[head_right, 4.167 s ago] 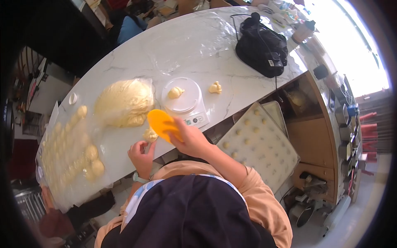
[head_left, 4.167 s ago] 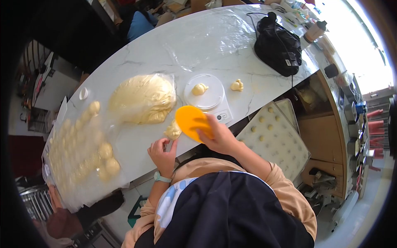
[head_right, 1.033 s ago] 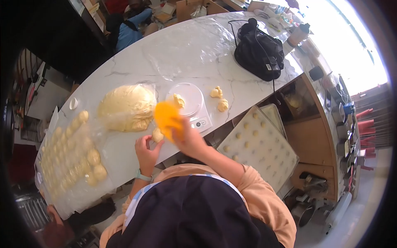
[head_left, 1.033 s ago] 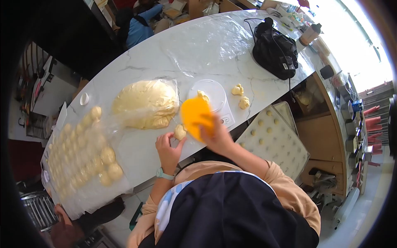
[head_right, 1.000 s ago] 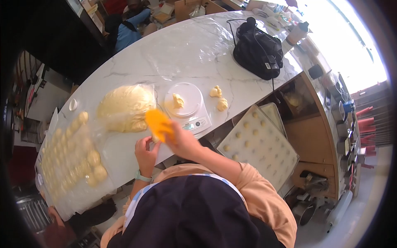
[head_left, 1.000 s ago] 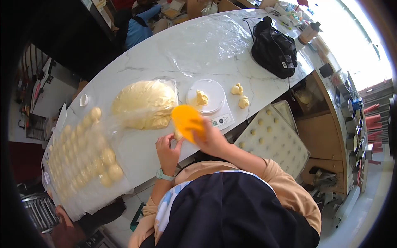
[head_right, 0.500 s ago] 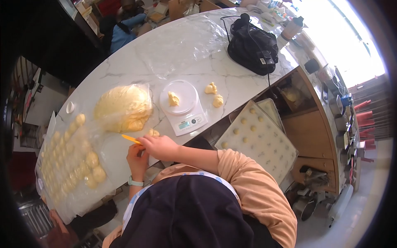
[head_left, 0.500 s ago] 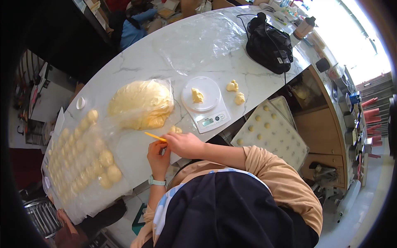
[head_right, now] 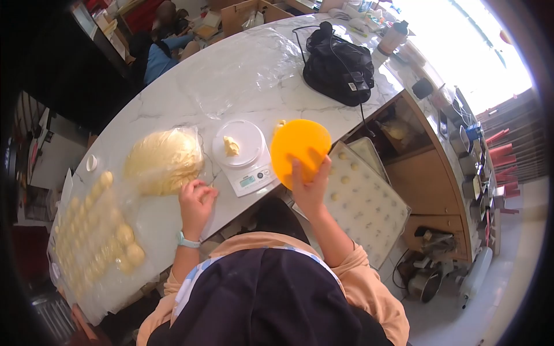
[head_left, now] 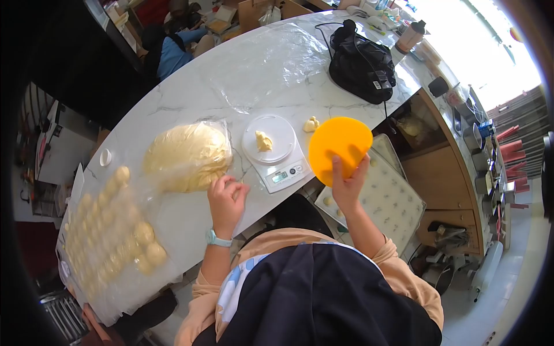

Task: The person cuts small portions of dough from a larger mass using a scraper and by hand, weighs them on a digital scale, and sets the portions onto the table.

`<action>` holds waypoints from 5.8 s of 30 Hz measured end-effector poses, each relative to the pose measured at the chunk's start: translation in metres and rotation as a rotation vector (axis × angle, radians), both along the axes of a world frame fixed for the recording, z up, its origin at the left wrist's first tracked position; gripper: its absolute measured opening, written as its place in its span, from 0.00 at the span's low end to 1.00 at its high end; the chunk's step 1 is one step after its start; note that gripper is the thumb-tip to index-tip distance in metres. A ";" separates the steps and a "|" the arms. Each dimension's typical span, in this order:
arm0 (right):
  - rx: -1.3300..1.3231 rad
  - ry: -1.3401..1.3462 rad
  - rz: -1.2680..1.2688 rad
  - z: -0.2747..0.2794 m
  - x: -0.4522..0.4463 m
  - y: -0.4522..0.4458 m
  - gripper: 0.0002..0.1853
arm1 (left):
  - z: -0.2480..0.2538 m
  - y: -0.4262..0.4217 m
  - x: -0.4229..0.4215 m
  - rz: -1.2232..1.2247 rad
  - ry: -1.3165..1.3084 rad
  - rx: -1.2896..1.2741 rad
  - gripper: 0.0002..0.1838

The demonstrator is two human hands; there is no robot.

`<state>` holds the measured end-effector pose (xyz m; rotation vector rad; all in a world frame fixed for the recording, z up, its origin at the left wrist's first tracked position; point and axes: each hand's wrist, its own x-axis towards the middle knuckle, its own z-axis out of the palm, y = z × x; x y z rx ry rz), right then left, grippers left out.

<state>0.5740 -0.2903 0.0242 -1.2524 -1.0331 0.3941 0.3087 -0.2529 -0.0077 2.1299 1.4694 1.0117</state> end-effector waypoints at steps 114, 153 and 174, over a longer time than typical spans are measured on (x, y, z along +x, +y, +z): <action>0.037 0.022 -0.370 0.032 0.056 -0.007 0.21 | 0.033 0.185 0.085 -0.249 -0.070 -0.344 0.23; 0.090 0.086 0.136 0.038 -0.052 0.081 0.21 | 0.081 0.128 -0.161 0.554 -1.234 0.006 0.13; -0.548 -1.181 1.116 0.092 -0.368 0.251 0.28 | -0.062 0.140 -0.231 0.356 -0.716 -0.381 0.23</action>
